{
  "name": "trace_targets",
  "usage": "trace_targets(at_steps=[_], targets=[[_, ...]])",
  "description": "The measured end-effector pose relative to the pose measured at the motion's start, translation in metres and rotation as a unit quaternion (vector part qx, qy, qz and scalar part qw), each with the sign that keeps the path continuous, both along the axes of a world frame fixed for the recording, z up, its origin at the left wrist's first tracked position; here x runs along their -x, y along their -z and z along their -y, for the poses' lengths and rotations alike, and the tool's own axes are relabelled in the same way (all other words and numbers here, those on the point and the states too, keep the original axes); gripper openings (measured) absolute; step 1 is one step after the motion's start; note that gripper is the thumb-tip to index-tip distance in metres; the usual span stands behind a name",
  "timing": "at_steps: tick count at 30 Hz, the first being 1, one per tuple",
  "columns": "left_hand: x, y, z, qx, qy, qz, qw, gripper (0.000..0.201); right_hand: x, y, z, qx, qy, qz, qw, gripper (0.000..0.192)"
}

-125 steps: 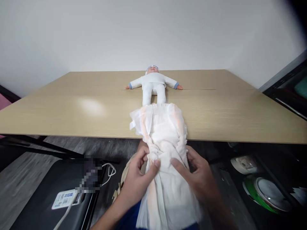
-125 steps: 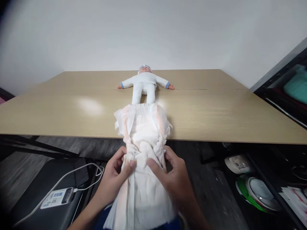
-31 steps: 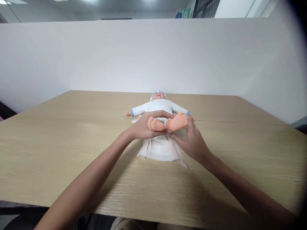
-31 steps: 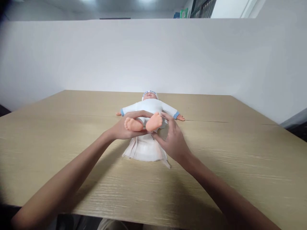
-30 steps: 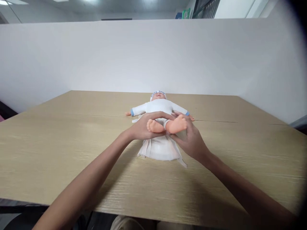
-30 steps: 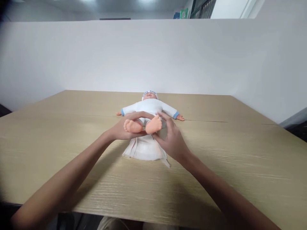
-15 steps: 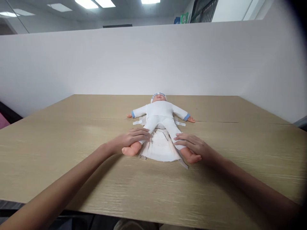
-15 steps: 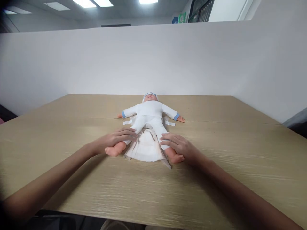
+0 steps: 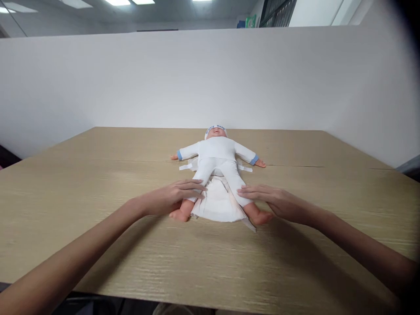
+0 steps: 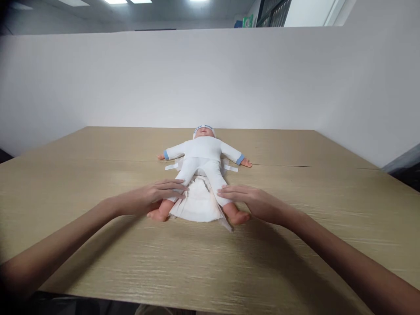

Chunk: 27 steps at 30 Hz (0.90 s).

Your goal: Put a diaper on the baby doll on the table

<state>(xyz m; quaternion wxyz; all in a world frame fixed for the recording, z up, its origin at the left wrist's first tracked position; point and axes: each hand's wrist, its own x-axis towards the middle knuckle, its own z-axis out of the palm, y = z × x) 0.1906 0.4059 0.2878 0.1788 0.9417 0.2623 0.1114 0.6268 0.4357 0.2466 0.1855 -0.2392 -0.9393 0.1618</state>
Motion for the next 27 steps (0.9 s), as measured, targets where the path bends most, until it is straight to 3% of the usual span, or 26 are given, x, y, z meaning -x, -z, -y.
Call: trace_targets(at_steps=[3, 6, 7, 9, 11, 14, 16, 19, 22, 24, 27], targets=[[-0.007, -0.016, 0.005, 0.048, -0.034, -0.010, 0.998, 0.073, 0.008, -0.009, 0.014, 0.018, 0.057, 0.005, 0.998, 0.053], [-0.025, -0.026, 0.016, 0.065, -0.105, -0.021, 0.992, 0.050, 0.031, -0.005, 0.039, -0.056, 0.086, 0.023, 0.994, 0.065], [-0.032, -0.026, 0.020, 0.058, -0.127, -0.024, 0.990, 0.046, 0.040, 0.000, 0.047, -0.085, 0.094, 0.029, 0.992, 0.074], [-0.047, -0.017, 0.027, 0.024, -0.160, -0.031, 0.986, 0.061, 0.054, 0.010, 0.058, -0.129, 0.119, 0.036, 0.984, 0.080], [-0.057, -0.004, 0.032, -0.024, -0.180, -0.036, 0.983, 0.067, 0.063, 0.019, 0.062, -0.156, 0.145, 0.041, 0.976, 0.069], [-0.062, 0.007, 0.028, -0.054, -0.205, -0.020, 0.977, 0.032, 0.067, 0.020, 0.056, -0.160, 0.163, 0.029, 0.973, 0.047], [-0.061, 0.002, 0.018, -0.017, -0.228, 0.020, 0.973, 0.019, 0.067, 0.011, 0.045, -0.124, 0.178, 0.003, 0.976, 0.040], [-0.059, -0.016, -0.010, 0.059, -0.268, 0.117, 0.954, 0.037, 0.068, -0.009, 0.016, -0.022, 0.230, -0.058, 0.971, 0.040], [-0.061, -0.029, -0.053, 0.057, -0.316, 0.195, 0.927, 0.052, 0.074, -0.026, -0.034, 0.018, 0.273, -0.150, 0.950, 0.043], [-0.062, -0.028, -0.088, 0.055, -0.342, 0.231, 0.909, 0.058, 0.082, -0.032, -0.073, 0.032, 0.295, -0.187, 0.936, 0.040], [-0.061, -0.016, -0.141, 0.120, -0.339, 0.292, 0.886, 0.063, 0.097, -0.032, -0.124, 0.140, 0.303, -0.222, 0.916, 0.037]])
